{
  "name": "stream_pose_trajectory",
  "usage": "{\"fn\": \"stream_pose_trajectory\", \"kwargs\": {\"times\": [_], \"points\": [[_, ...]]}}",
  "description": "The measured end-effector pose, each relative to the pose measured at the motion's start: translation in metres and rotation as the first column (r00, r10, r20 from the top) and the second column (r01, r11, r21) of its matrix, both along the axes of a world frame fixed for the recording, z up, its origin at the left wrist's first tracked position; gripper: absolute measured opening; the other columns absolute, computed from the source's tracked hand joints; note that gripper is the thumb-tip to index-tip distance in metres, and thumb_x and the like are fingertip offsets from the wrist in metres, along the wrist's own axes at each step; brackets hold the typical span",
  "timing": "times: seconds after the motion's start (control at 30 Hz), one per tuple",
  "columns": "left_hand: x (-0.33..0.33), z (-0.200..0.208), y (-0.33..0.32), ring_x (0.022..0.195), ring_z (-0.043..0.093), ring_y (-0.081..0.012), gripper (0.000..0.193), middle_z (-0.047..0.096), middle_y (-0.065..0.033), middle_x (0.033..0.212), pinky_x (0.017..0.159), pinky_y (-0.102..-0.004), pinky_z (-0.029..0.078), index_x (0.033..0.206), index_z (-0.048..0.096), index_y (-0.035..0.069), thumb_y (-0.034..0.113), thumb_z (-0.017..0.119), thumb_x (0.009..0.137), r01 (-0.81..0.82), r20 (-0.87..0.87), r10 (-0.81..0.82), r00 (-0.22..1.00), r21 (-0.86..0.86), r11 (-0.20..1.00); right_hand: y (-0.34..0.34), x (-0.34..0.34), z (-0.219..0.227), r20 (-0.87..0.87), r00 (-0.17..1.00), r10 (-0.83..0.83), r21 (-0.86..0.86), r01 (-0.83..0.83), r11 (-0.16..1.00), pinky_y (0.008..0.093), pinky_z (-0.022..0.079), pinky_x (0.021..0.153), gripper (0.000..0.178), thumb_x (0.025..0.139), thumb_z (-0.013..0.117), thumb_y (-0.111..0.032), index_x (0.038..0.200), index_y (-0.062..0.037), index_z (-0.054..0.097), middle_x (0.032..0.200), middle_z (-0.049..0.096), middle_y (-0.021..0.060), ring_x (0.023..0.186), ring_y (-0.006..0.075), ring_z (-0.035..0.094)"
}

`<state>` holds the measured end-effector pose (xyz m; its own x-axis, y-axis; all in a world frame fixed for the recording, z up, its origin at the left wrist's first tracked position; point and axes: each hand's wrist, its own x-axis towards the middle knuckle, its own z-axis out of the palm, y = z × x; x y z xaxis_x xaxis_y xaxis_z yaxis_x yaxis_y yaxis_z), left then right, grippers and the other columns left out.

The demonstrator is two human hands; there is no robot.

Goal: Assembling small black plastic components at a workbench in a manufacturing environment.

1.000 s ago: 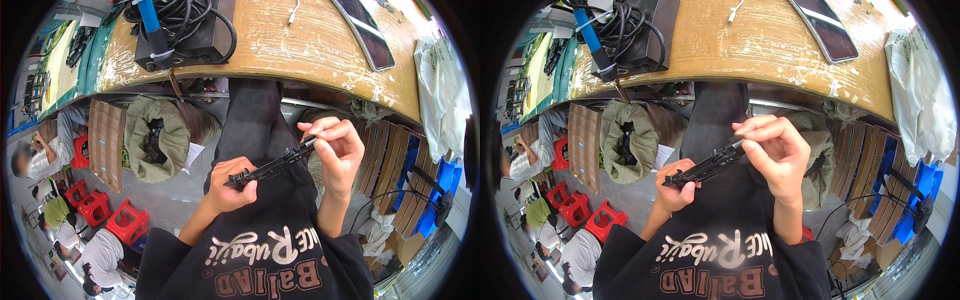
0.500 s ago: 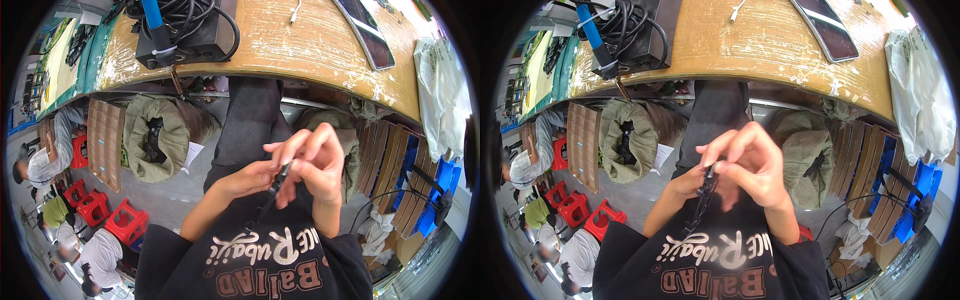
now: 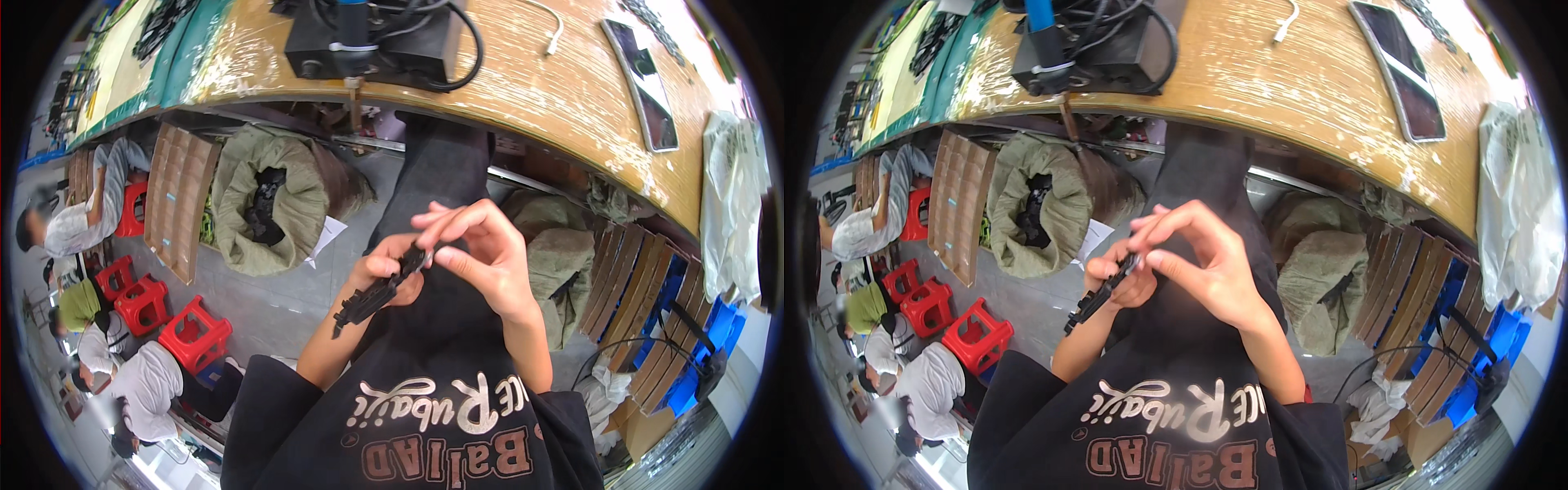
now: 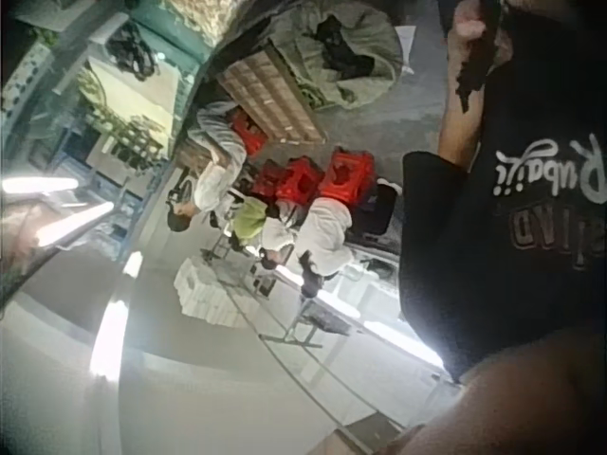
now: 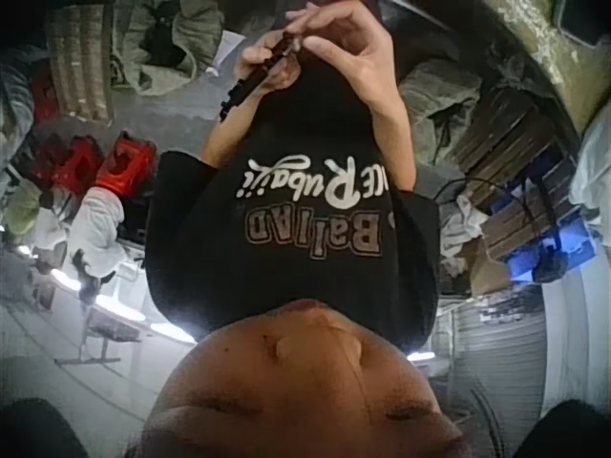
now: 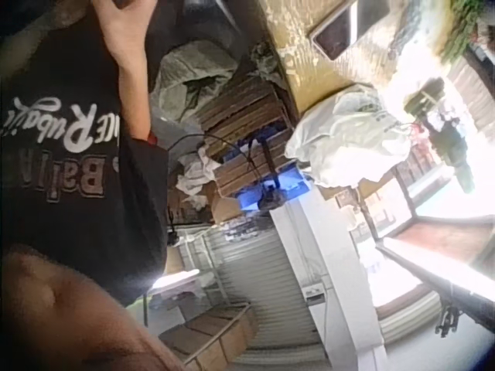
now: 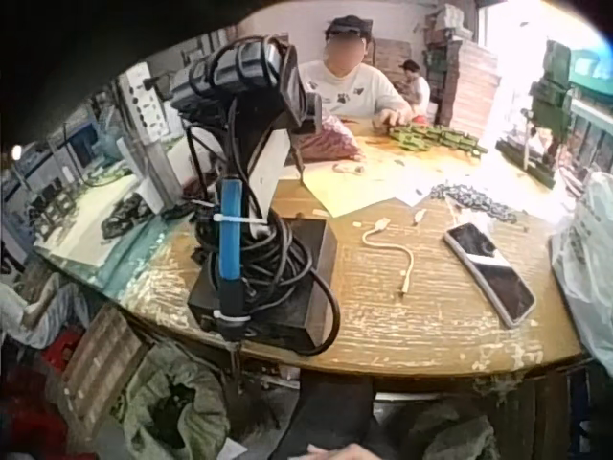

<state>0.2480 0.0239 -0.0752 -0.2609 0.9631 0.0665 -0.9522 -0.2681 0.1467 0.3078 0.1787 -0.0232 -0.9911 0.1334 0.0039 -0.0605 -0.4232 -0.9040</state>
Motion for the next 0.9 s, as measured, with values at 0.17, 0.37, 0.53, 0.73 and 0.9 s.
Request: {"fn": "stream_pose_trajectory", "kwargs": {"times": [0.17,0.37,0.53,0.73,0.9], "points": [[-0.019,0.026,0.006,0.063,0.05,-0.003,0.025,0.057,-0.0014,0.081,0.057,-0.0164,0.04,0.101,0.049,-0.001,0.009,0.053,0.079,-0.654,-0.589,0.297,0.752,-0.607,0.451,-0.007,-0.006,0.0,0.183,0.98,-0.074,0.061,0.064,0.996,0.0311,0.042,0.086,0.033,0.073,0.062,0.002,0.103,-0.0004,0.047,0.109,0.05,0.0114,0.101,0.0192,0.051],[-0.033,0.033,0.01,0.058,0.046,-0.0004,0.018,0.057,-0.0007,0.073,0.049,-0.0159,0.037,0.097,0.05,0.0,0.002,0.052,0.08,-0.843,-0.796,0.291,0.531,-0.462,0.275,-0.009,0.0,0.001,0.393,0.878,0.274,-0.26,-0.18,0.949,0.0286,0.052,0.067,0.04,0.076,0.059,0.002,0.112,0.0017,0.042,0.097,0.052,0.0104,0.083,0.018,0.058],[-0.038,0.04,0.012,0.057,0.051,-0.0038,0.02,0.058,-0.0028,0.075,0.049,-0.0169,0.041,0.1,0.05,-0.001,0.004,0.051,0.08,-0.86,-0.814,0.29,0.503,-0.441,0.255,-0.017,-0.002,0.006,0.415,0.89,0.191,-0.286,-0.072,0.956,0.0286,0.053,0.059,0.034,0.077,0.056,0.005,0.109,0.0054,0.045,0.082,0.055,0.0103,0.067,0.0191,0.061],[-0.041,0.045,0.014,0.056,0.051,-0.0039,0.019,0.058,-0.0029,0.074,0.049,-0.017,0.04,0.098,0.051,-0.001,0.005,0.05,0.08,-0.86,-0.809,0.299,0.506,-0.449,0.243,-0.019,-0.004,0.011,0.4,0.902,0.163,-0.258,-0.061,0.964,0.0286,0.053,0.06,0.033,0.077,0.056,0.005,0.107,0.0062,0.045,0.081,0.055,0.0105,0.067,0.019,0.06],[-0.042,0.044,0.014,0.057,0.045,-0.0001,0.02,0.057,-0.0012,0.075,0.048,-0.0152,0.036,0.099,0.05,-0.001,0.002,0.053,0.079,-0.843,-0.778,0.328,0.535,-0.472,0.258,-0.019,-0.004,0.012,0.374,0.915,0.151,-0.236,-0.063,0.97,0.0286,0.052,0.061,0.033,0.076,0.056,0.005,0.107,0.0063,0.045,0.08,0.055,0.0105,0.068,0.0184,0.06]]}}
